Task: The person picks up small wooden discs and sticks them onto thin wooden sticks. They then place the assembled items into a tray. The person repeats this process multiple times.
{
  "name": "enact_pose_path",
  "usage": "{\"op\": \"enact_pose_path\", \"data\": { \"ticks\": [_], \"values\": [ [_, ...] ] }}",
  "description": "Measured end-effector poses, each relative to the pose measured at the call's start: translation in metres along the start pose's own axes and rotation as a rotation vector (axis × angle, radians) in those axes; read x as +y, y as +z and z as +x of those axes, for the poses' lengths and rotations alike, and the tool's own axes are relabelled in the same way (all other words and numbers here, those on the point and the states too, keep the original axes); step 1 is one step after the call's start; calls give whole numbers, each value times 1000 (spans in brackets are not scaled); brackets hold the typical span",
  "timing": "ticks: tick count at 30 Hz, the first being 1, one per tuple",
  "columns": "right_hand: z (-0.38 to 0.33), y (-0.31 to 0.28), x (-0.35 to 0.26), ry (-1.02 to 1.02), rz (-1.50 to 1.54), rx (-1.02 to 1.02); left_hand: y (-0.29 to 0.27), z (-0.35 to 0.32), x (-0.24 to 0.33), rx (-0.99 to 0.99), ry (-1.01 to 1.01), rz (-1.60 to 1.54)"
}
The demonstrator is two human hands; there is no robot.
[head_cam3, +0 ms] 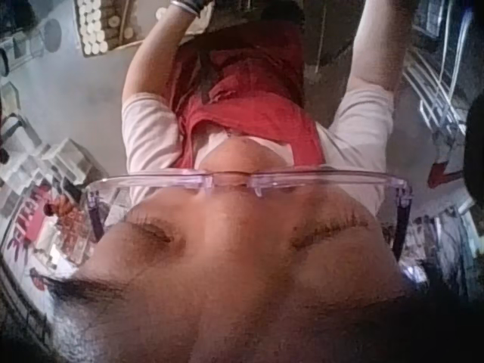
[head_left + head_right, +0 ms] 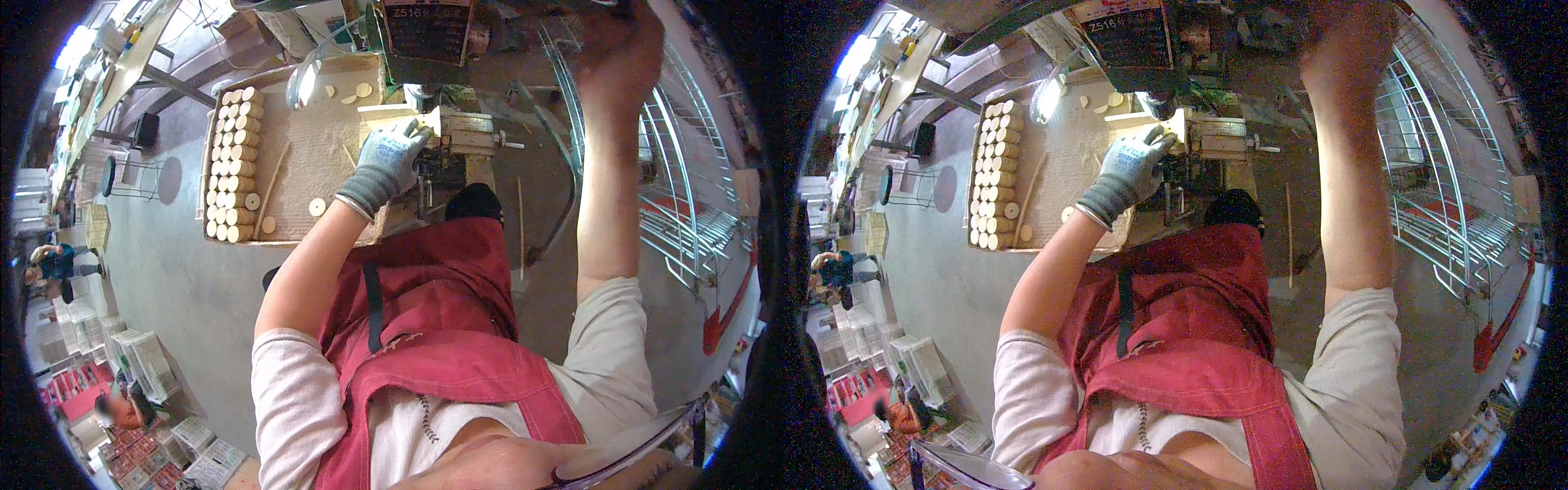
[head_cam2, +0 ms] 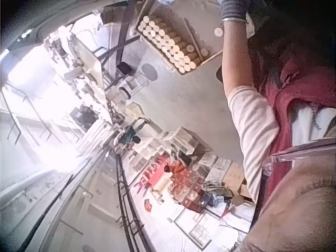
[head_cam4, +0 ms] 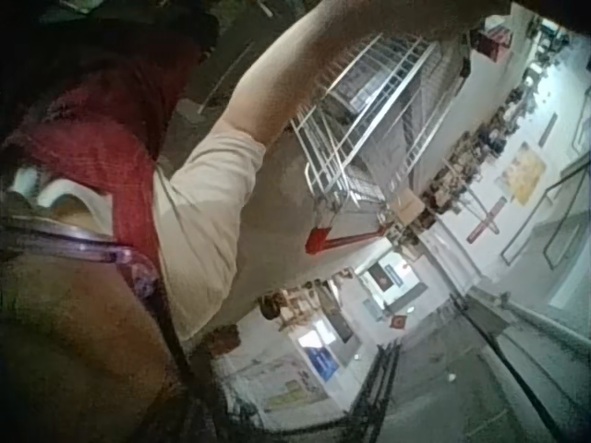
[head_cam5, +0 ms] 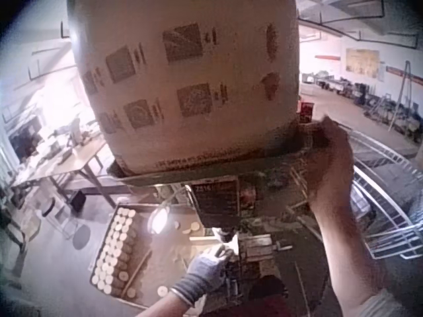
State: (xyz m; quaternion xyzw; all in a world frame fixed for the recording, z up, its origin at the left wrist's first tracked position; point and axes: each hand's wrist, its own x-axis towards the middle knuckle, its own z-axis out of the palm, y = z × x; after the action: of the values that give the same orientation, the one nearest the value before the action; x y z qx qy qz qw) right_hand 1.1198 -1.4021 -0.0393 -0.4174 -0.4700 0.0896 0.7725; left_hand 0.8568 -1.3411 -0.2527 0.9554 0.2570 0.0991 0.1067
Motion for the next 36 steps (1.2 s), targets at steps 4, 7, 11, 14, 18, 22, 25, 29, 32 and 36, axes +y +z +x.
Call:
{"op": "enact_pose_path", "data": {
  "ticks": [4,7,11,14,18,22,25,29,32,36],
  "values": [
    [-51,-32,0,-440,-799,-124,-1,-1,2,13,14,17],
    [-93,-31,1,-239,-422,-113,0,-1,-1,14,4,16],
    [-133,-50,18,-185,-379,-122,-2,1,1,23,12,16],
    [-158,-43,24,-95,-350,-47,-2,-1,2,33,12,28],
    [-178,-58,36,-61,-562,-156,-2,-1,2,23,-3,39],
    [-191,-66,57,-73,-498,-134,-5,2,4,7,-2,22],
    [-193,-70,67,-144,-523,-133,-5,1,4,4,-8,21],
    [-190,-66,73,-212,-493,-126,-3,0,2,11,-6,35],
    [-193,-69,69,-148,-498,-121,-4,0,3,28,10,31],
    [-189,-71,59,-136,-535,-163,-3,0,4,17,-5,31]
  ]
}}
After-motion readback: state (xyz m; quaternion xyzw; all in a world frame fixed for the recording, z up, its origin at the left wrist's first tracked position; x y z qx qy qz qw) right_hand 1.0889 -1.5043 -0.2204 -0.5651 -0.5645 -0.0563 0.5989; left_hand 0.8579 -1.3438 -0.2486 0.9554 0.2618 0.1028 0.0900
